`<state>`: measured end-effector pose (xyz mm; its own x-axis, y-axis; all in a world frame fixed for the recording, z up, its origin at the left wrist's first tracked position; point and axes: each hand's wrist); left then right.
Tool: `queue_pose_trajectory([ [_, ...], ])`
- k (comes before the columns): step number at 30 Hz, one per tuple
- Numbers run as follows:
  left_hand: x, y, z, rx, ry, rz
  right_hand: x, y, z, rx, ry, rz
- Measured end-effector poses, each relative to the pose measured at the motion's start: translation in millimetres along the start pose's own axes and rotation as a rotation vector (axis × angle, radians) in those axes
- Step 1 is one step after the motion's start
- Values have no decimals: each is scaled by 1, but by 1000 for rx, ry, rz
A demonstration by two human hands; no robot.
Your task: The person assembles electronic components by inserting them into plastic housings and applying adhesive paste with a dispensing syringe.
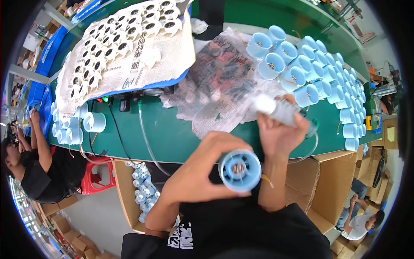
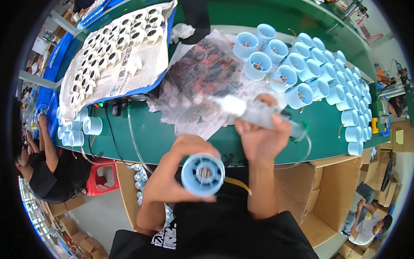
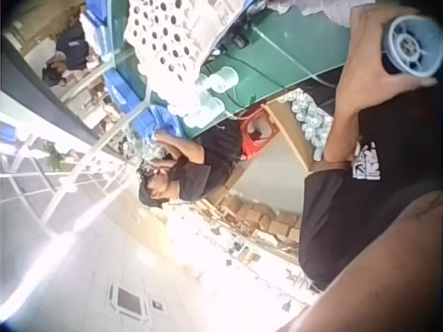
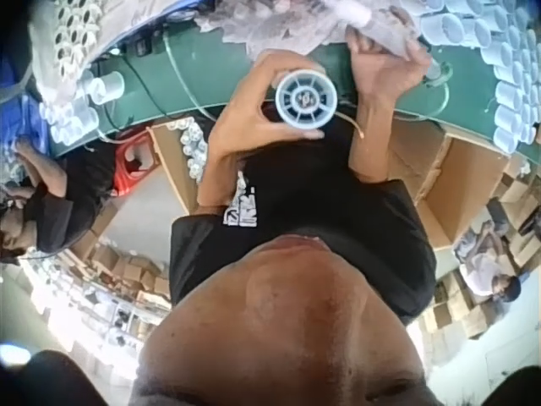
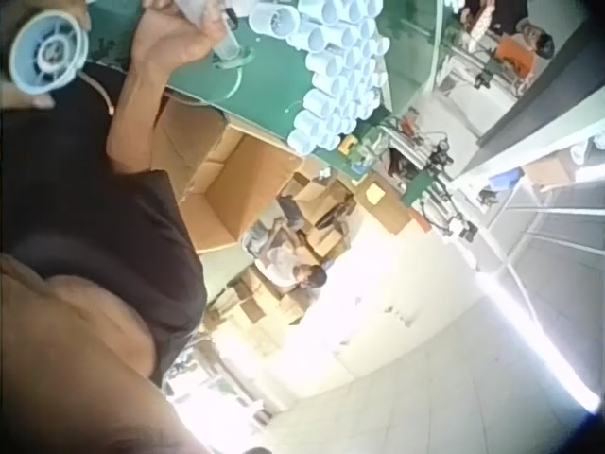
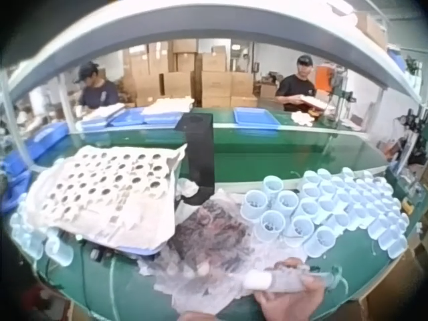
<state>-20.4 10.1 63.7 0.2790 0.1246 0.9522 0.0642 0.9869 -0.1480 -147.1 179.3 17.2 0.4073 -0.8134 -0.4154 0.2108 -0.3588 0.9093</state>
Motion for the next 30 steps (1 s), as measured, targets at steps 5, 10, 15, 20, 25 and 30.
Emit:
queue_pose_trajectory([
  [5,-39,11,-5,368,-197,349,-7,14,13,-56,-110,-50],
  [10,-49,14,-7,423,-112,369,-24,21,0,-317,-147,-671],
  [15,-53,12,-10,410,-87,389,-24,32,-13,-255,-96,-1117],
  [20,-51,11,-10,373,-70,387,-27,31,-17,-199,-161,-1272],
  [25,-51,11,-10,375,-66,393,-30,29,-15,-210,-132,-1282],
  [30,-51,10,-9,358,-66,390,-32,33,-15,-206,-116,-1300],
])
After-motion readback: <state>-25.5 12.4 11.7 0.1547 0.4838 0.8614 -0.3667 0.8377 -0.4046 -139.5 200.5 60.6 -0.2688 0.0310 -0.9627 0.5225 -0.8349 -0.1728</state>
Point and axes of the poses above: each hand's wrist, its own z-axis towards the middle knuckle, its own y-axis out of the palm, x = y × z, and after that the axes turned 3 degrees about -z, right-handed
